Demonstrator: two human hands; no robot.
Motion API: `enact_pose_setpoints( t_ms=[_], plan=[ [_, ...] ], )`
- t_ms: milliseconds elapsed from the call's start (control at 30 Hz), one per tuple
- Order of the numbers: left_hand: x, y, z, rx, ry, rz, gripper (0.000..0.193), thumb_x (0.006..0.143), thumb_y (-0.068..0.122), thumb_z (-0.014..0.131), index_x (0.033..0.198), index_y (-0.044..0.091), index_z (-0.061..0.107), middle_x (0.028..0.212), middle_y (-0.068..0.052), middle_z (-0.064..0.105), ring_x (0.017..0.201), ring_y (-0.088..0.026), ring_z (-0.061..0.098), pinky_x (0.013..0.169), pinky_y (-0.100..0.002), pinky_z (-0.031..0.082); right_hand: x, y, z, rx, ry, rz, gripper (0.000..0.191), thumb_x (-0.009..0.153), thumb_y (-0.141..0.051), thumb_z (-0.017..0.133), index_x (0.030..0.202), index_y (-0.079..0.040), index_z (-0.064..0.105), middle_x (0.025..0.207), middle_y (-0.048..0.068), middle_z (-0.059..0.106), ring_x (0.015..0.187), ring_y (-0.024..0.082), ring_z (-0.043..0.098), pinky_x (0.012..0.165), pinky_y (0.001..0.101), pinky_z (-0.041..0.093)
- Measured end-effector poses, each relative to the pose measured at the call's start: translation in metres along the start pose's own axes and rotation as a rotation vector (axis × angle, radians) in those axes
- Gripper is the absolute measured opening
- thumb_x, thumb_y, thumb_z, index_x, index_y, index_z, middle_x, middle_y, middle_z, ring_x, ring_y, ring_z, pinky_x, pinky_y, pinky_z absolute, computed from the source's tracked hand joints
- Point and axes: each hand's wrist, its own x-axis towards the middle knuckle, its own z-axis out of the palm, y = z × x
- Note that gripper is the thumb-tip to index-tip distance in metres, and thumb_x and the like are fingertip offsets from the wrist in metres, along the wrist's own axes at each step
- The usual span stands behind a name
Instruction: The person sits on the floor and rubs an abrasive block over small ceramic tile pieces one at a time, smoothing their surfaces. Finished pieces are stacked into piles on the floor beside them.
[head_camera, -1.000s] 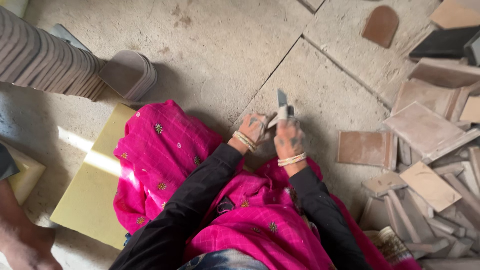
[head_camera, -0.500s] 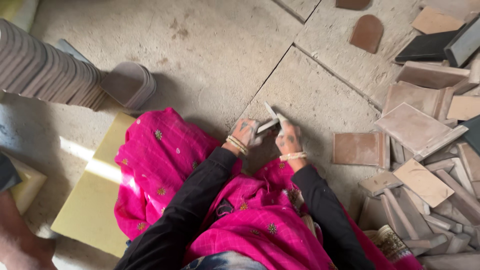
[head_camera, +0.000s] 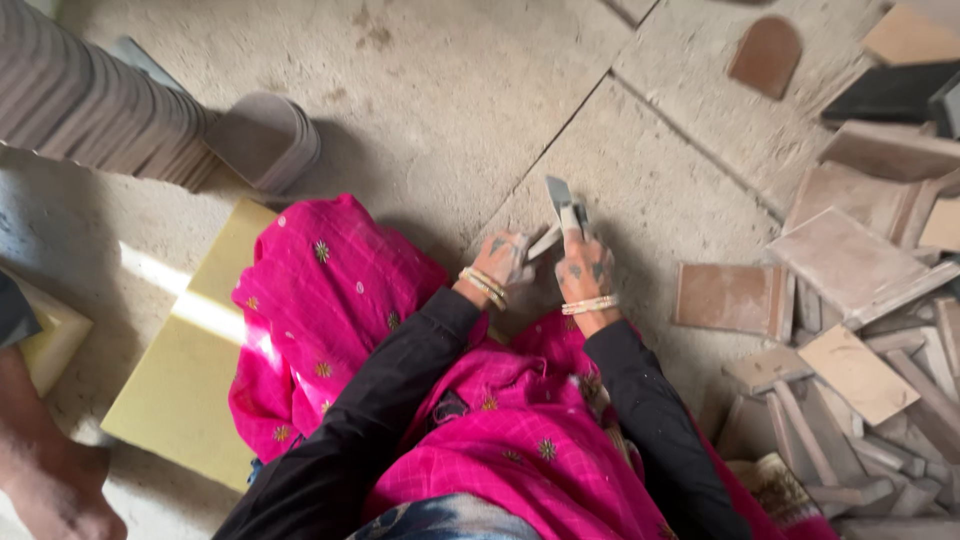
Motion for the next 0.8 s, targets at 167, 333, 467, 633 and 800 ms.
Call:
enact_pose_setpoints(
  t_ms=[167, 333, 467, 633, 800],
  plan=[
    [0.006, -0.007, -0.01, -0.063, -0.093, -0.13, 0.034, 0.091, 0.038, 0.073, 0.104, 0.007, 0.072, 0.092, -0.02, 0.072, 0.094, -0.037, 0.071, 0.087, -0.047, 0.057, -0.012, -0.014, 0.003, 0.068, 0.22, -0.267, 0.048, 0.073, -0.004, 0.056, 0.119, 0.009, 0.065, 0.095, 0.028, 0.068, 0.076, 0.045, 0.067, 0.061, 0.0562, 0.054],
    [0.005, -0.002, -0.024, -0.079, 0.028, 0.001, 0.048, 0.078, 0.024, 0.071, 0.122, 0.005, 0.07, 0.085, -0.024, 0.07, 0.081, -0.044, 0.067, 0.075, -0.052, 0.054, -0.004, -0.01, -0.008, 0.113, 0.129, -0.124, 0.034, 0.093, -0.002, 0.054, 0.125, 0.002, 0.063, 0.112, 0.027, 0.069, 0.09, 0.044, 0.068, 0.077, 0.054, 0.057],
    [0.006, 0.003, -0.037, -0.185, -0.05, -0.099, 0.051, 0.085, 0.027, 0.072, 0.132, 0.008, 0.068, 0.079, -0.027, 0.066, 0.076, -0.044, 0.067, 0.073, -0.052, 0.054, 0.004, -0.002, -0.002, 0.1, -0.015, 0.032, 0.041, 0.089, 0.0, 0.053, 0.129, 0.004, 0.06, 0.104, 0.027, 0.067, 0.084, 0.045, 0.067, 0.072, 0.0548, 0.057],
    [0.004, 0.001, -0.037, -0.08, 0.099, 0.034, 0.047, 0.075, 0.024, 0.074, 0.119, 0.008, 0.068, 0.087, -0.019, 0.072, 0.086, -0.041, 0.069, 0.082, -0.049, 0.056, 0.0, 0.004, 0.004, 0.091, 0.211, -0.2, 0.043, 0.078, 0.001, 0.055, 0.12, 0.006, 0.061, 0.104, 0.028, 0.068, 0.088, 0.048, 0.065, 0.076, 0.0568, 0.054],
    [0.008, -0.003, -0.029, -0.118, -0.104, -0.109, 0.053, 0.087, 0.031, 0.07, 0.136, 0.014, 0.066, 0.088, -0.021, 0.068, 0.086, -0.038, 0.067, 0.083, -0.049, 0.053, 0.003, 0.016, -0.006, 0.06, 0.033, -0.07, 0.038, 0.085, -0.002, 0.055, 0.122, 0.002, 0.061, 0.101, 0.028, 0.067, 0.089, 0.049, 0.064, 0.08, 0.0583, 0.053]
  ],
)
